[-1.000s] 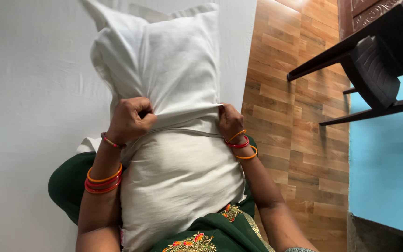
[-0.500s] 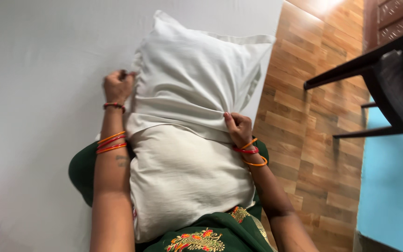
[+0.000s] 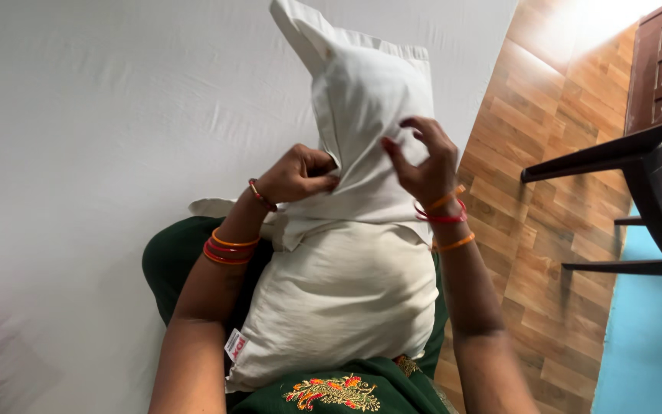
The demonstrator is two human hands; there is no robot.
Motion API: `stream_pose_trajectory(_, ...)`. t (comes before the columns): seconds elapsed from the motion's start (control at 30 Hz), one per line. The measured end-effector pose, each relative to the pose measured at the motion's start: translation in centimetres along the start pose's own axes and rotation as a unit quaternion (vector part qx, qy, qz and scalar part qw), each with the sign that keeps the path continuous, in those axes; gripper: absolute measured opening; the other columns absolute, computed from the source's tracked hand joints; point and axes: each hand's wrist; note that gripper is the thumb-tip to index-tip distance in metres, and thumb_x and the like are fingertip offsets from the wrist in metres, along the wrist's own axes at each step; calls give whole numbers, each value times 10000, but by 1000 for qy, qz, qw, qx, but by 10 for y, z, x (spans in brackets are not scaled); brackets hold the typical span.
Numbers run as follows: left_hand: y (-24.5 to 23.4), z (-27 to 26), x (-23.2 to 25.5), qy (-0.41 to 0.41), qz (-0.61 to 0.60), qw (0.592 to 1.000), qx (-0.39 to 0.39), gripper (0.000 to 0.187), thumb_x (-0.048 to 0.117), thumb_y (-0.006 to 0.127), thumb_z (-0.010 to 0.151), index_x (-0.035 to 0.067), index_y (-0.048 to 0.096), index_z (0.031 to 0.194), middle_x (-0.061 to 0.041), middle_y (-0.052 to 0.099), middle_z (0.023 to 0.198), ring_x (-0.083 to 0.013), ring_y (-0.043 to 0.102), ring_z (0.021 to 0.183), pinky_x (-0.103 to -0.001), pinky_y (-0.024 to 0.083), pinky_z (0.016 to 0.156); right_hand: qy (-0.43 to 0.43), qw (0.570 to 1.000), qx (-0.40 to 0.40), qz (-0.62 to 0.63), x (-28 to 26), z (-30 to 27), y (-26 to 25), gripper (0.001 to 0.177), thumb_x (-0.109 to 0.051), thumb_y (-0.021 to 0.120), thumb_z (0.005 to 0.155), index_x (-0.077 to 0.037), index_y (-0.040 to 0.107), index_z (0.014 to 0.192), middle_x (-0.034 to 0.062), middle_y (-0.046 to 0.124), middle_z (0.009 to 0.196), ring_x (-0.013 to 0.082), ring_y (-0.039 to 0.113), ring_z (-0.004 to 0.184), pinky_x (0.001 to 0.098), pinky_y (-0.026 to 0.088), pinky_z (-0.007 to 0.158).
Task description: The person puts a white pillowcase onto a pillow by hand while sitting on a bed, pulling the fabric over the pillow and smoothing it.
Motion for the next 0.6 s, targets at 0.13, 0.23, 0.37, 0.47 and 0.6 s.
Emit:
stream_pose_trajectory(0.13,-7,-6,-5,-59,-38,997,12,286,47,710,856,50,521,642,62,521,592,-7,448,545,-235,356,466,-80,989,-19,-124,-25,30,46,427,-401,816,901,-7,662,954,143,693,927,300,698,796,373,562,691)
stream_pose_trajectory(0.23,-13,-13,-20,-88,-84,992,41,295,30,688,828,66,483,619,72,500,586,0,429,530,-234,345,449,-83,981,-26,-172,-6,26,76,395,-344,772,951,-38,608,761,117,634,733,301,619,621,404,503,580)
stream_pose_trajectory(0.37,-17,-10,-36,-65,-39,993,89,372,35,735,842,68,441,616,62,449,591,-6,414,536,-233,327,453,-36,991,-17,-130,24,13,97,544,-266,725,1010,-57,523,550,105,524,531,283,504,458,418,429,498)
stream_pose_trajectory(0.47,-26,-4,-40,-35,-79,976,201,210,92,732,912,58,633,729,31,630,676,-16,565,601,-209,436,524,108,987,-117,-22,29,-6,92,572,-287,703,1020,-75,555,509,118,491,461,270,465,365,420,381,455)
stream_pose_trajectory(0.6,-61,4,-45,-41,-126,901,412,139,143,703,956,35,750,883,-60,713,709,-89,659,601,-232,525,511,-13,994,-100,-48,-11,-67,87,507,-263,730,983,-86,565,537,111,509,489,266,491,415,399,407,483)
Point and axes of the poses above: each hand's wrist, its own z-axis towards the middle knuckle, its own y-axis out of the palm, x = y × z
